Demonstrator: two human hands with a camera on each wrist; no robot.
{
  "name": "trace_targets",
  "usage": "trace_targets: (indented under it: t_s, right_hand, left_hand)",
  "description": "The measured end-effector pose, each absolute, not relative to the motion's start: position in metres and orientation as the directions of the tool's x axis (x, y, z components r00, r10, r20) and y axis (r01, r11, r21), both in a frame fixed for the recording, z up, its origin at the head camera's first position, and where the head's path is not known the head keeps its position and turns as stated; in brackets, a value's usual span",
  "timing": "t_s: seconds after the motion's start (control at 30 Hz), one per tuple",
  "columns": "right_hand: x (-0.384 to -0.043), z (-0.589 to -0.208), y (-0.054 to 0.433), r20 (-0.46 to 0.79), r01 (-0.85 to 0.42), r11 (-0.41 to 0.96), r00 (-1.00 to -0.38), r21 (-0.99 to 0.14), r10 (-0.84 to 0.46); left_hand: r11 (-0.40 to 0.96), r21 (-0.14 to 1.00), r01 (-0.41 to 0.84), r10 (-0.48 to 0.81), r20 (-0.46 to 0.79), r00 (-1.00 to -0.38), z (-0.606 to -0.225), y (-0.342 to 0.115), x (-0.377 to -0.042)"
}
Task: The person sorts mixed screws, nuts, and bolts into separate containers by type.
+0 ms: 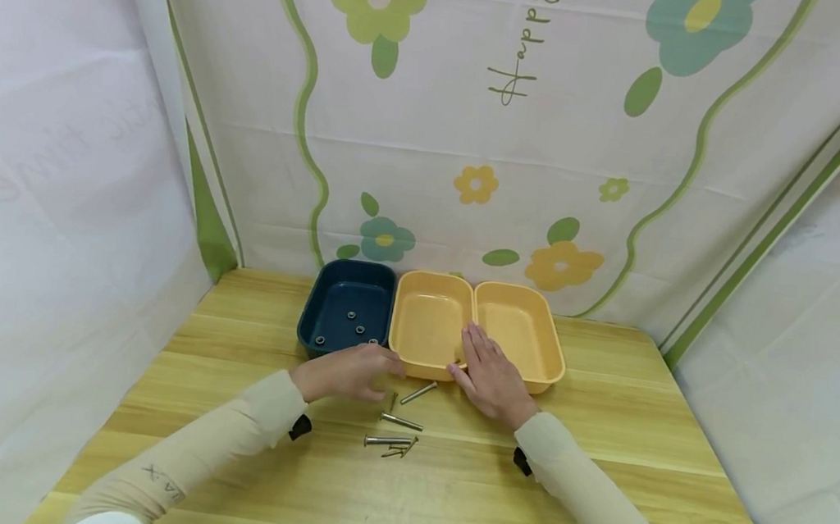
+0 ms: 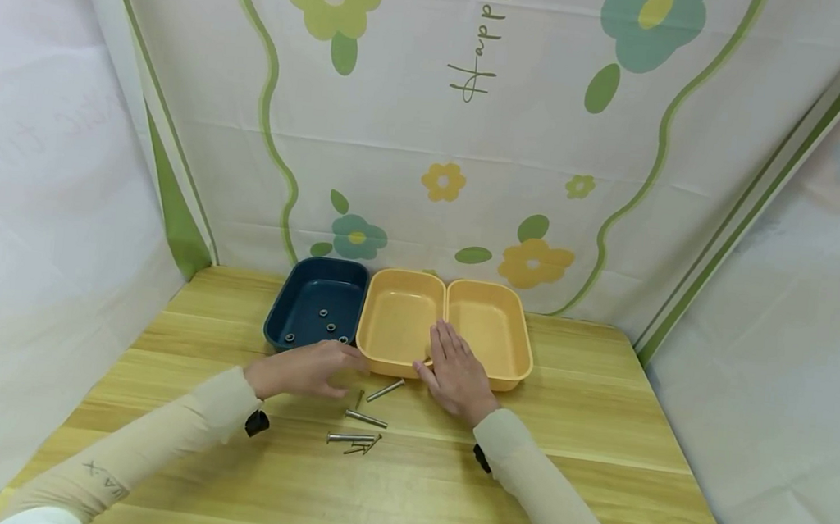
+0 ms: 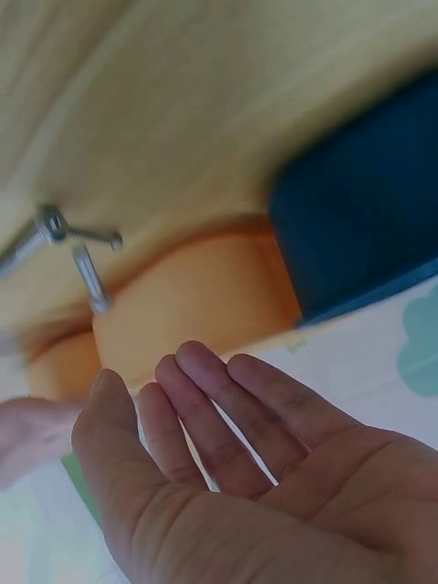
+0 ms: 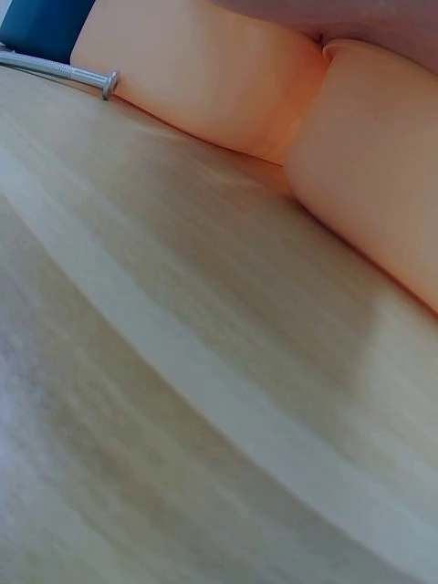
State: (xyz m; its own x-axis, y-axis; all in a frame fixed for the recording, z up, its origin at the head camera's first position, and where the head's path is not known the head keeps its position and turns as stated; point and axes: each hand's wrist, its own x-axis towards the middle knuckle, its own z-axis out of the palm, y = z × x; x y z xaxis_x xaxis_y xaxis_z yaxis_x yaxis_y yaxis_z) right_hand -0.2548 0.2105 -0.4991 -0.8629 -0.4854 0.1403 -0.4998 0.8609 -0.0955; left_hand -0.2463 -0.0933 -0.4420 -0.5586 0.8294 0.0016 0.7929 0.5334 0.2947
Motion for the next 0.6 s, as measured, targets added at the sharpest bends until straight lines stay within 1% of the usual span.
trace_targets:
  t_s: [0.13, 0.23, 0.6]
  right_hand:
    - [-0.255, -0.5, 0.211, 0.14, -0.501, 0.86, -0.862, -0.099, -0.486]
    - [-0.256, -0.501, 0.211, 0.139, -0.499, 0.86, -0.864, -0.108, -0.484]
    - [-0.256, -0.501, 0.211, 0.148, -0.502, 0.859, -0.861, -0.097, -0.486]
  left_hand:
    - [0.509, 0.311, 0.803, 0.847, -0.012, -0.532, -0.457, -0.095, -0.249]
    - [0.502, 0.313, 0.806, 0.853, -0.024, -0.522, -0.466, -0.095, -0.252]
    - [0.5, 0.337, 0.798, 0.854, -0.038, -0.519, -0.482, -0.093, -0.258]
